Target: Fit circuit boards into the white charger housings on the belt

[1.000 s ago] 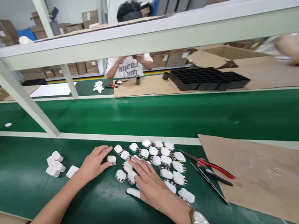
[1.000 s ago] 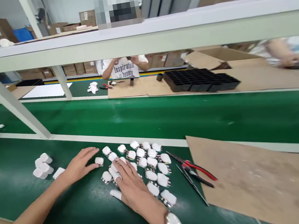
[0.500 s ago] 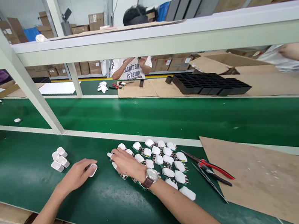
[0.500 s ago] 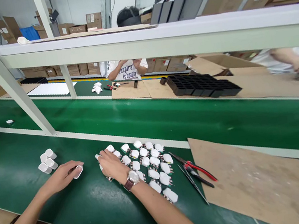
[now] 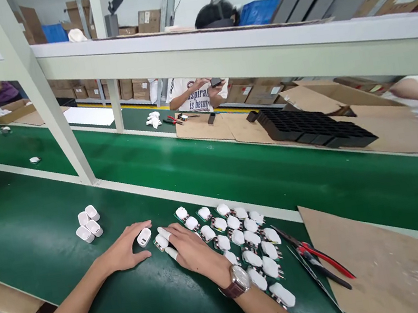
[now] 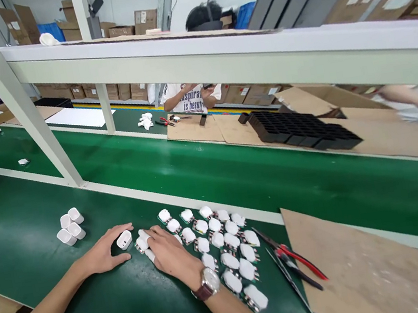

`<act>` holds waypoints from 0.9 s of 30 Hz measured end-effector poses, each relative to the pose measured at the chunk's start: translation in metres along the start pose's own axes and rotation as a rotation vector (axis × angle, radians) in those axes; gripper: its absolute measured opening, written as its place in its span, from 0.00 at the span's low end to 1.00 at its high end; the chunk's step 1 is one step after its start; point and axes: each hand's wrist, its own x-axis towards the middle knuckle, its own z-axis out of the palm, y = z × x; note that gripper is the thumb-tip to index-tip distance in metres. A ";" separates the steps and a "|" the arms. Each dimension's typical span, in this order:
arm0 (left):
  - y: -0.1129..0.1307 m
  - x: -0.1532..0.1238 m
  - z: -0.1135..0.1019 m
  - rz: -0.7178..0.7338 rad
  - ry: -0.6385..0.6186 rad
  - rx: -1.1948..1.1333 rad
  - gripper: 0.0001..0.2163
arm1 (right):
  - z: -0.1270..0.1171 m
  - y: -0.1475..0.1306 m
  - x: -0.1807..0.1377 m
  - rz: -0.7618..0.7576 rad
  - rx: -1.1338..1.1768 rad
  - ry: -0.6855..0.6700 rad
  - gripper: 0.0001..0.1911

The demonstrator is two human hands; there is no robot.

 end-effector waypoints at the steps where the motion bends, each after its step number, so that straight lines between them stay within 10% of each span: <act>1: 0.000 0.001 0.002 -0.012 0.013 -0.010 0.37 | -0.001 0.000 0.001 -0.016 0.019 0.011 0.19; 11: -0.004 -0.005 0.011 0.100 0.265 0.091 0.35 | -0.012 -0.017 -0.008 0.051 0.145 0.348 0.20; 14: -0.007 -0.003 0.021 0.153 0.331 0.120 0.20 | -0.010 -0.020 -0.010 0.016 0.188 0.437 0.25; 22: 0.001 -0.007 0.034 0.094 0.284 -0.012 0.31 | -0.003 -0.030 -0.016 -0.041 0.214 0.530 0.30; 27: 0.012 -0.007 0.027 0.179 0.226 -0.083 0.22 | 0.001 -0.031 -0.019 -0.056 0.215 0.526 0.30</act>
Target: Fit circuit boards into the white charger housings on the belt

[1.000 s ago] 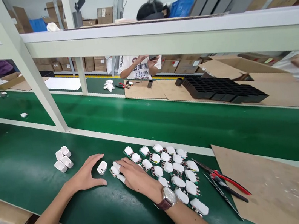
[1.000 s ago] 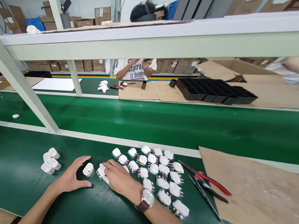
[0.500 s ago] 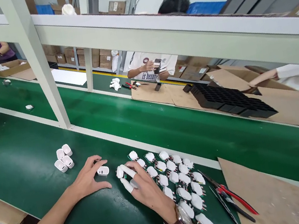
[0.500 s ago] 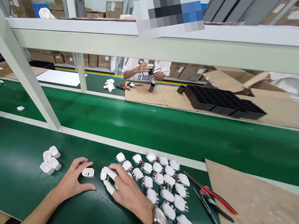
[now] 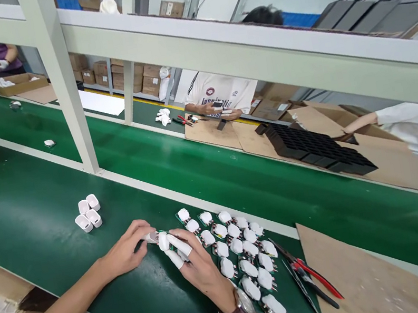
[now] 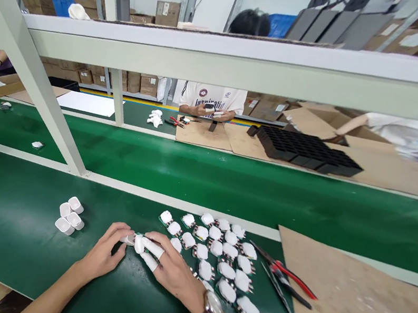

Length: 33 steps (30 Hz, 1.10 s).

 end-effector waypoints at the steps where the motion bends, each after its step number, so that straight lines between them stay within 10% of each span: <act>1: 0.002 0.001 -0.001 0.008 -0.013 0.002 0.21 | 0.001 0.001 -0.001 -0.004 0.006 0.002 0.30; 12: -0.005 -0.001 0.009 -0.017 0.036 0.098 0.06 | -0.002 -0.003 -0.004 0.060 0.019 0.030 0.28; 18: -0.004 -0.006 0.008 -0.044 -0.028 -0.031 0.34 | 0.005 -0.003 -0.005 0.019 0.024 0.062 0.30; 33: -0.001 -0.005 0.004 0.042 -0.016 0.018 0.36 | 0.016 0.001 -0.008 -0.021 0.014 -0.009 0.31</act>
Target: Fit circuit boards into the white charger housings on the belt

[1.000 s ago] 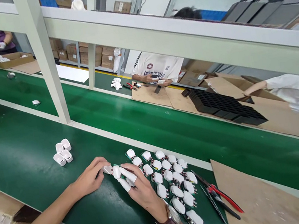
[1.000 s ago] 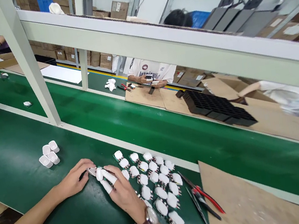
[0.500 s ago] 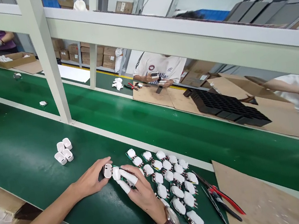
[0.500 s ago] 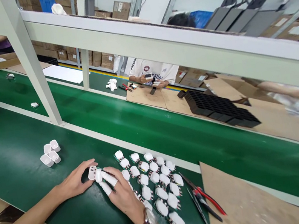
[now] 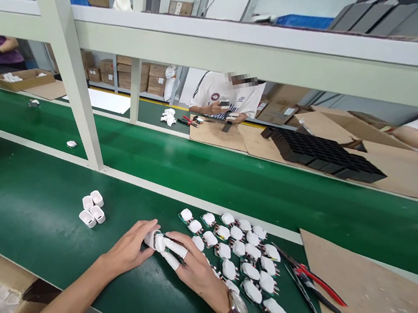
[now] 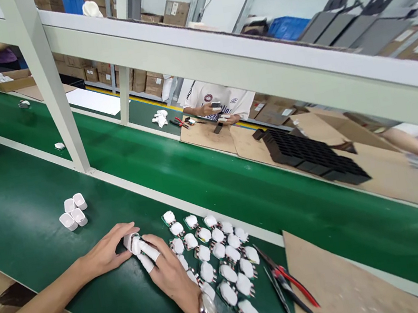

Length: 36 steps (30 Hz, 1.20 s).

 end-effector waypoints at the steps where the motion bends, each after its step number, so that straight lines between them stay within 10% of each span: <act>1: 0.000 0.000 0.000 0.003 0.002 0.000 0.36 | 0.000 0.000 0.000 0.009 -0.001 0.003 0.31; 36: -0.004 0.000 0.001 -0.002 0.018 0.018 0.35 | -0.007 0.009 0.010 0.055 -0.009 -0.156 0.30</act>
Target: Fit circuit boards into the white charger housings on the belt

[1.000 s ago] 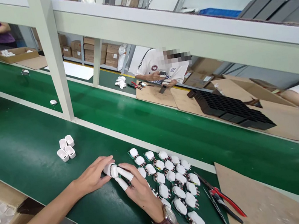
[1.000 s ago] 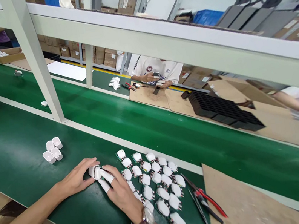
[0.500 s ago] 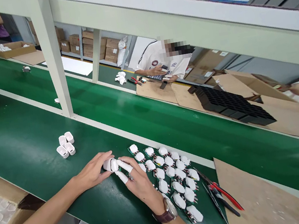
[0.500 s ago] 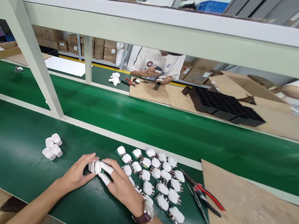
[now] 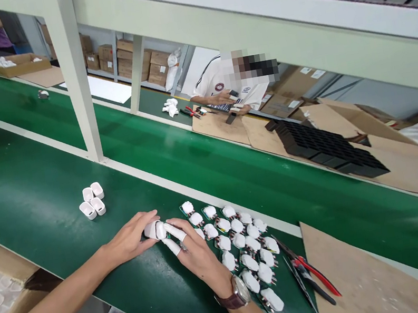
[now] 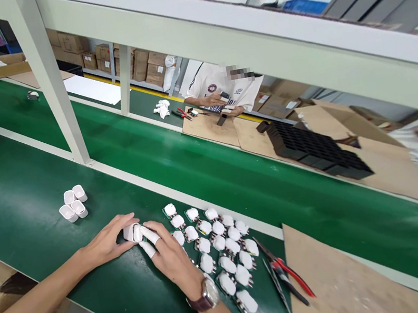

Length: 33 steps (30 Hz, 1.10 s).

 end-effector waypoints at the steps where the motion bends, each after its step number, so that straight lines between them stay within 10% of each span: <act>1: 0.000 0.000 0.000 -0.003 0.000 0.010 0.35 | 0.001 0.001 -0.001 -0.009 -0.017 -0.009 0.30; 33: 0.014 -0.003 -0.020 -0.280 -0.322 -0.170 0.34 | 0.010 -0.019 0.001 0.046 -0.125 -0.052 0.10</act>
